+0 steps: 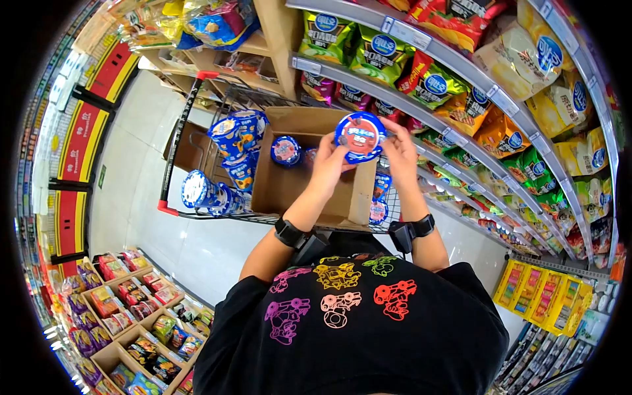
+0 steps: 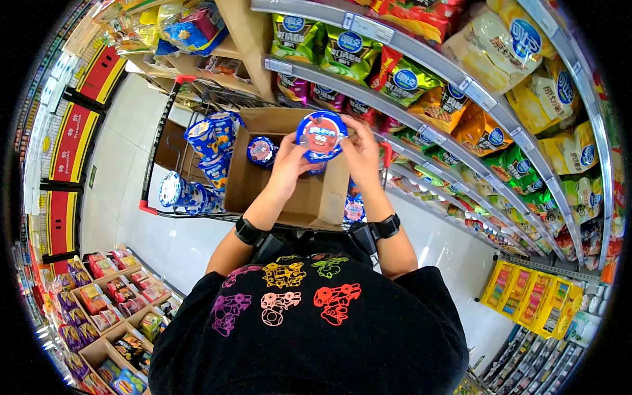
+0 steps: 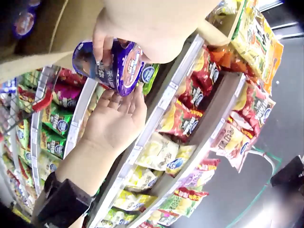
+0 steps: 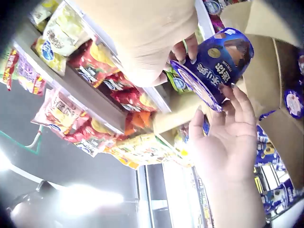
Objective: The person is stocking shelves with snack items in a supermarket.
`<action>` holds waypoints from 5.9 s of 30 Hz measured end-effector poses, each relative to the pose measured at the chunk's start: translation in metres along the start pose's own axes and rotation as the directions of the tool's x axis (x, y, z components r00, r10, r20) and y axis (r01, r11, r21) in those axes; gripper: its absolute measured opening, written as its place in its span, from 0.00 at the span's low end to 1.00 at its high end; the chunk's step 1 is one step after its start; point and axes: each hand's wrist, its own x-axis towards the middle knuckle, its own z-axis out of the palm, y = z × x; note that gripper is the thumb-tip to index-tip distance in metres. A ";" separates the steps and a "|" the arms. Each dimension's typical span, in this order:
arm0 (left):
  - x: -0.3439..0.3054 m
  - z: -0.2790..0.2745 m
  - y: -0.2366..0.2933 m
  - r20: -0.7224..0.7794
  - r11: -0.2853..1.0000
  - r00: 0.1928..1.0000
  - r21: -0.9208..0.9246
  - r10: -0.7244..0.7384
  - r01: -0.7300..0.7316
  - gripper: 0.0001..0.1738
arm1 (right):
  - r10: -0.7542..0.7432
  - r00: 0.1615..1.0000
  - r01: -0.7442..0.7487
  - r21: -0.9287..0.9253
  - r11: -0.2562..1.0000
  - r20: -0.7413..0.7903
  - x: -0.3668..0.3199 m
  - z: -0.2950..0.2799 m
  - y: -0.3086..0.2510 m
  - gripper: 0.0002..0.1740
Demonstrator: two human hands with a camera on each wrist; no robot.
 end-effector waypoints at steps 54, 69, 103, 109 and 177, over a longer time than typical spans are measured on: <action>0.021 0.024 -0.171 0.165 0.717 0.698 0.140 -0.697 0.683 0.09 | 0.980 0.157 -0.696 0.718 0.022 0.122 -0.106 -0.094 0.212 0.29; 0.044 0.001 -0.207 -0.081 0.837 0.858 0.190 -0.507 0.513 0.13 | 0.880 0.470 -0.827 0.316 0.464 -0.065 -0.084 -0.130 0.337 0.28; 0.072 0.016 -0.192 -0.086 0.854 0.893 0.262 -0.443 0.449 0.18 | 0.898 0.426 -0.647 0.730 0.220 0.108 -0.059 -0.102 0.227 0.12; 0.073 0.017 -0.166 0.005 0.835 0.961 0.497 -0.277 0.238 0.26 | 0.775 0.632 -0.588 0.641 0.493 -0.015 -0.059 -0.087 0.172 0.14; 0.121 -0.091 -0.154 0.159 0.804 0.791 0.036 -0.591 0.594 0.31 | 0.868 0.123 -0.820 0.443 0.362 -0.482 -0.016 0.057 0.152 0.22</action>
